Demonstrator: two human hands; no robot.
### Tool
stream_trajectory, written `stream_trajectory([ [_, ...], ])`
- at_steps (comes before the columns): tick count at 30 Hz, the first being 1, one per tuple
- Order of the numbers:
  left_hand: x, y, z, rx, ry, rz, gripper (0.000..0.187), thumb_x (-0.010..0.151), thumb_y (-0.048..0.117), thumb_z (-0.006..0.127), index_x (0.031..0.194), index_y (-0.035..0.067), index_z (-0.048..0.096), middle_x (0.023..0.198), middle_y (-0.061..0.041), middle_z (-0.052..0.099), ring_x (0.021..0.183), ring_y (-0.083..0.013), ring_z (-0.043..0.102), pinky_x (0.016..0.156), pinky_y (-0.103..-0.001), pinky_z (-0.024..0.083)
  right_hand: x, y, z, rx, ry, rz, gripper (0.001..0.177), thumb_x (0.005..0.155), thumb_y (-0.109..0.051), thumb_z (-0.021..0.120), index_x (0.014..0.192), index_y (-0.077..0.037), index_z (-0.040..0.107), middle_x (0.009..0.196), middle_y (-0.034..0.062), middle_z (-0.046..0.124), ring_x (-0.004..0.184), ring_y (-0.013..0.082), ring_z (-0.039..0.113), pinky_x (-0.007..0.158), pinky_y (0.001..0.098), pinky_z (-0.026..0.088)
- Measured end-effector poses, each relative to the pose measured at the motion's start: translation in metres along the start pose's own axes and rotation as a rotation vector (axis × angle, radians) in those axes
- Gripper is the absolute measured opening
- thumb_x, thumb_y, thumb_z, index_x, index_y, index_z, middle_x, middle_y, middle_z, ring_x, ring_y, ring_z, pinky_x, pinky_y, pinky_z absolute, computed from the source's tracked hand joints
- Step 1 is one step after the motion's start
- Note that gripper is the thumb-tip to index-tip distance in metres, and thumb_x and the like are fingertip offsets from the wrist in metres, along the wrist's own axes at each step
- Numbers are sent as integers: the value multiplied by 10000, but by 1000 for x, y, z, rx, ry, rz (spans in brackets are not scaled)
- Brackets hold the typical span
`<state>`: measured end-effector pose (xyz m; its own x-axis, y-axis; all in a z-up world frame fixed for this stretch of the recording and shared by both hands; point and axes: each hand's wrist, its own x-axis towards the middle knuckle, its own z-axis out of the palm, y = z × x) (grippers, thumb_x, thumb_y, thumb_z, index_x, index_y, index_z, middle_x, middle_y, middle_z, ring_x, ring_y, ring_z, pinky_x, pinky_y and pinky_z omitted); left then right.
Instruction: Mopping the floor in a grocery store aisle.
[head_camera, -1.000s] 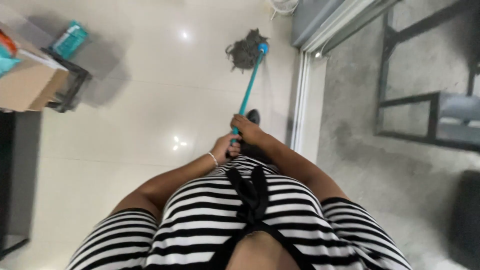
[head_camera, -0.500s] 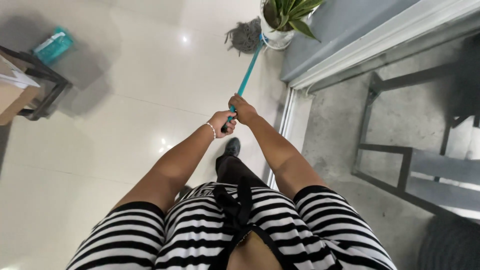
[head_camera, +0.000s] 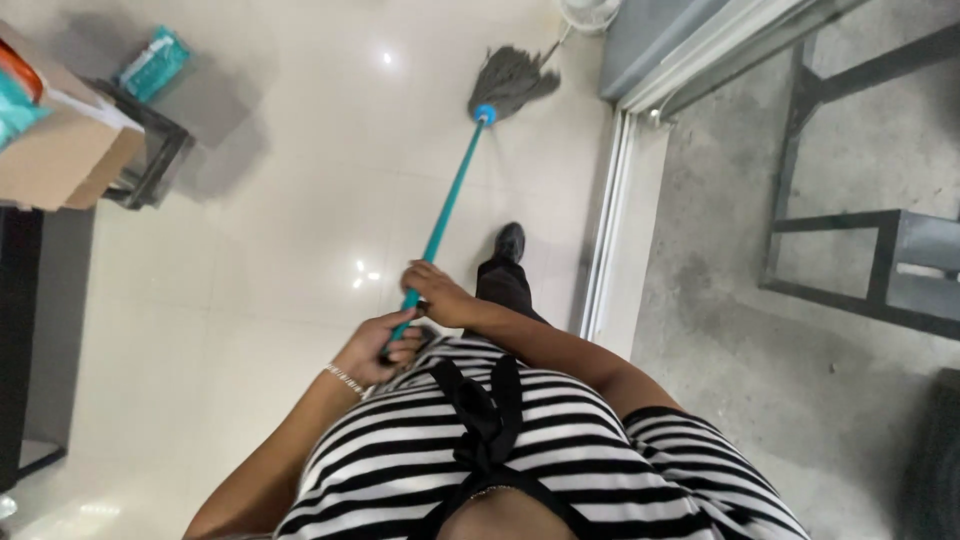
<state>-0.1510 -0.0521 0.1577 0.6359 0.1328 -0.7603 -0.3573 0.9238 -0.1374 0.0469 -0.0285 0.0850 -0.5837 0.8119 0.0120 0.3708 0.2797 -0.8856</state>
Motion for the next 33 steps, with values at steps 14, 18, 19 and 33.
stream_trajectory([
  [14, 152, 74, 77, 477, 175, 73, 167, 1018, 251, 553, 1029, 177, 404, 653, -34, 423, 457, -129, 361, 401, -296, 311, 20, 132, -88, -128, 99, 39, 514, 759, 97, 700, 1214, -74, 534, 1397, 145, 531, 1532, 420, 304, 1233, 465, 338],
  [18, 280, 138, 115, 642, 181, 137, 167, 1017, 280, 555, 1027, 158, 441, 635, -64, 480, 472, -165, 452, 414, -340, 377, 49, 215, -175, -281, 93, 148, 626, 649, 137, 724, 1216, -65, 552, 1455, 194, 487, 1468, 419, 301, 1202, 436, 302],
  [19, 306, 146, 119, 643, 177, 137, 167, 1017, 280, 555, 1027, 158, 441, 635, -64, 480, 472, -165, 452, 414, -340, 377, 52, 235, -188, -286, 94, 149, 626, 649, 137, 724, 1216, -65, 552, 1455, 194, 487, 1468, 419, 301, 1202, 436, 302],
  [33, 217, 114, 53, 230, 83, 111, 256, 1022, 323, 593, 912, 154, 435, 641, -2, 469, 445, -92, 373, 399, -248, 321, 67, 189, -101, -457, 151, -35, 207, 905, -128, 757, 1005, -78, 583, 1077, 150, 635, 1155, 346, 590, 1252, 507, 266],
])
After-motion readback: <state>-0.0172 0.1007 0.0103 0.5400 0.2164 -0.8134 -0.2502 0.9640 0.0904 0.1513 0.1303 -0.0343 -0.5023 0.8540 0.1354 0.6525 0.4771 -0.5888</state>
